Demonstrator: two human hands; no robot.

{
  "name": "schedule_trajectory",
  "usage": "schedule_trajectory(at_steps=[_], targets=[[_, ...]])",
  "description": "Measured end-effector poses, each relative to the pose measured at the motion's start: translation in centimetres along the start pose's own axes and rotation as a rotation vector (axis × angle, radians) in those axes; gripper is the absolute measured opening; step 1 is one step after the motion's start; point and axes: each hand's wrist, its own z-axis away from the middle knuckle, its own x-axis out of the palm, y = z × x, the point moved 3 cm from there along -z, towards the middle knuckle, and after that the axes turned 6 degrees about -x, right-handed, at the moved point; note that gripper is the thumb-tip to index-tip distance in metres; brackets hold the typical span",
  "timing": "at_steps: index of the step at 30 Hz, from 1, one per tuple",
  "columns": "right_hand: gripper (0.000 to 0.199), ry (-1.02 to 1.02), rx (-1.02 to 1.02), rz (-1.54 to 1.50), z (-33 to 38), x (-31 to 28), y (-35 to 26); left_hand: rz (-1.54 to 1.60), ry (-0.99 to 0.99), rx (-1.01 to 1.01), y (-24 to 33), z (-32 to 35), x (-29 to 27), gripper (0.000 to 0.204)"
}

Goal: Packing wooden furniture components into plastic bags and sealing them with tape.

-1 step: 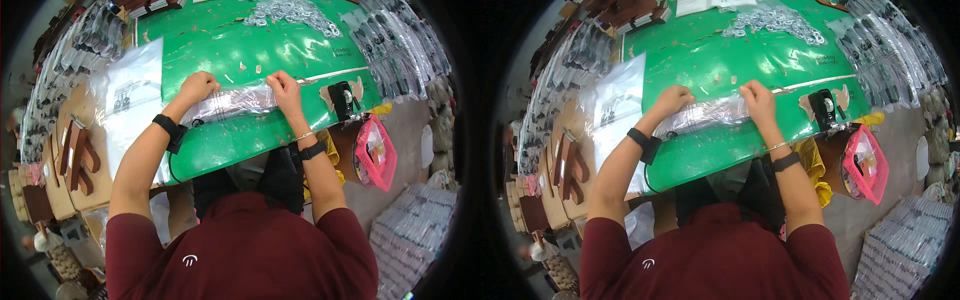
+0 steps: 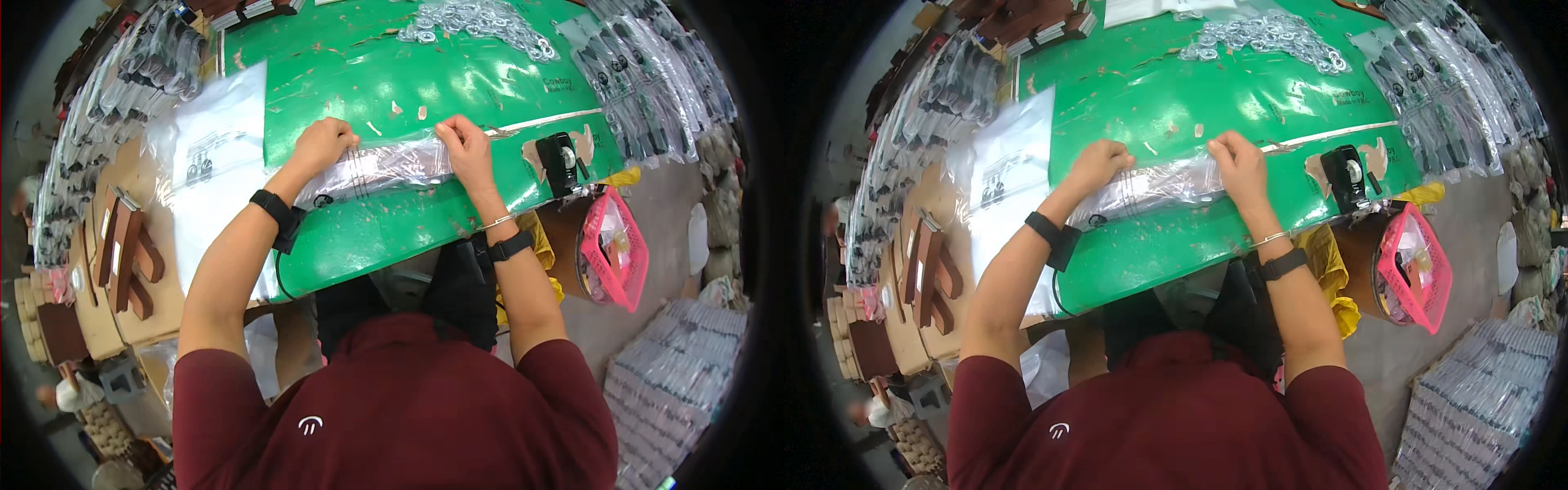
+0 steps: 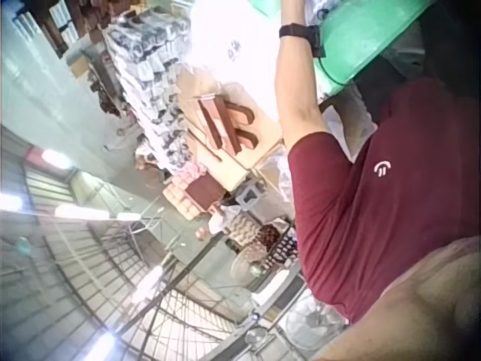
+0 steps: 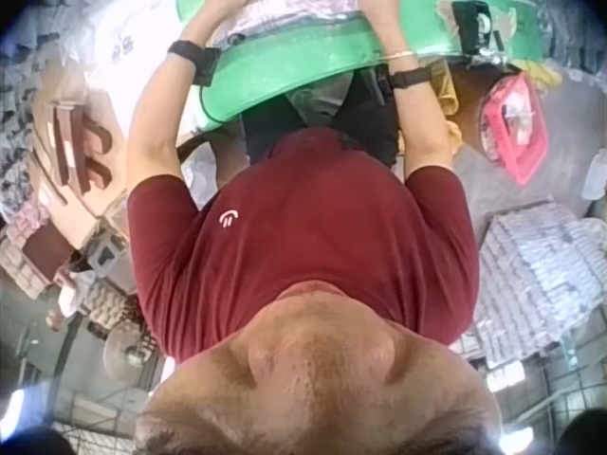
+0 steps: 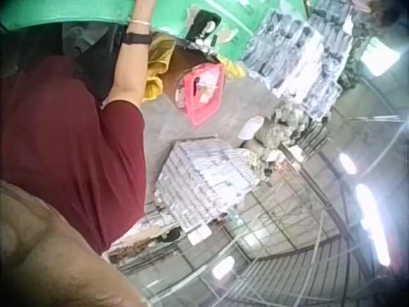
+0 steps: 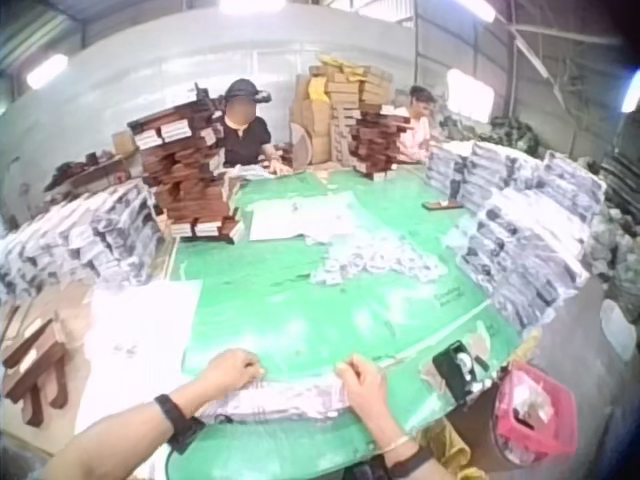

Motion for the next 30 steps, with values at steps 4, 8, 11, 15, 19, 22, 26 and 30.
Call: schedule_trajectory(at_steps=[4, 8, 11, 15, 19, 22, 26, 30], targets=[[0.023, -0.013, 0.01, 0.039, 0.1, 0.0, -0.1, 0.417, -0.048, 0.098, -0.8, 0.6, -0.3, 0.032], [0.024, 0.029, 0.0, 0.071, 0.4, 0.1, -0.4, 0.663, 0.054, 0.066, 0.6, 2.7, -2.9, 0.03], [0.025, 0.067, -0.007, 0.041, 0.6, -0.1, -0.7, 0.31, -0.168, 0.057, -0.3, 3.8, -4.0, 0.025], [0.025, 0.026, 0.039, 0.164, 0.8, -0.3, -0.9, 0.549, -0.151, 0.085, -0.1, 5.3, -4.1, 0.023], [0.029, 0.015, -0.049, -0.069, -0.5, -1.3, -0.6, 0.708, -0.192, 0.01, -0.5, 5.3, -4.5, 0.021], [0.042, -0.071, -0.055, -0.093, -1.9, -1.0, -4.2, 0.712, -0.182, 0.014, -1.0, 4.9, -4.2, 0.019], [0.037, -0.244, -0.566, 0.415, -3.4, 1.4, -8.7, 0.757, -0.147, 0.011, -1.1, 5.2, -3.7, 0.017], [0.023, -0.566, -0.064, 0.144, -5.6, 1.0, -6.5, 0.766, -0.041, 0.111, -0.5, 5.4, -3.2, 0.014]])
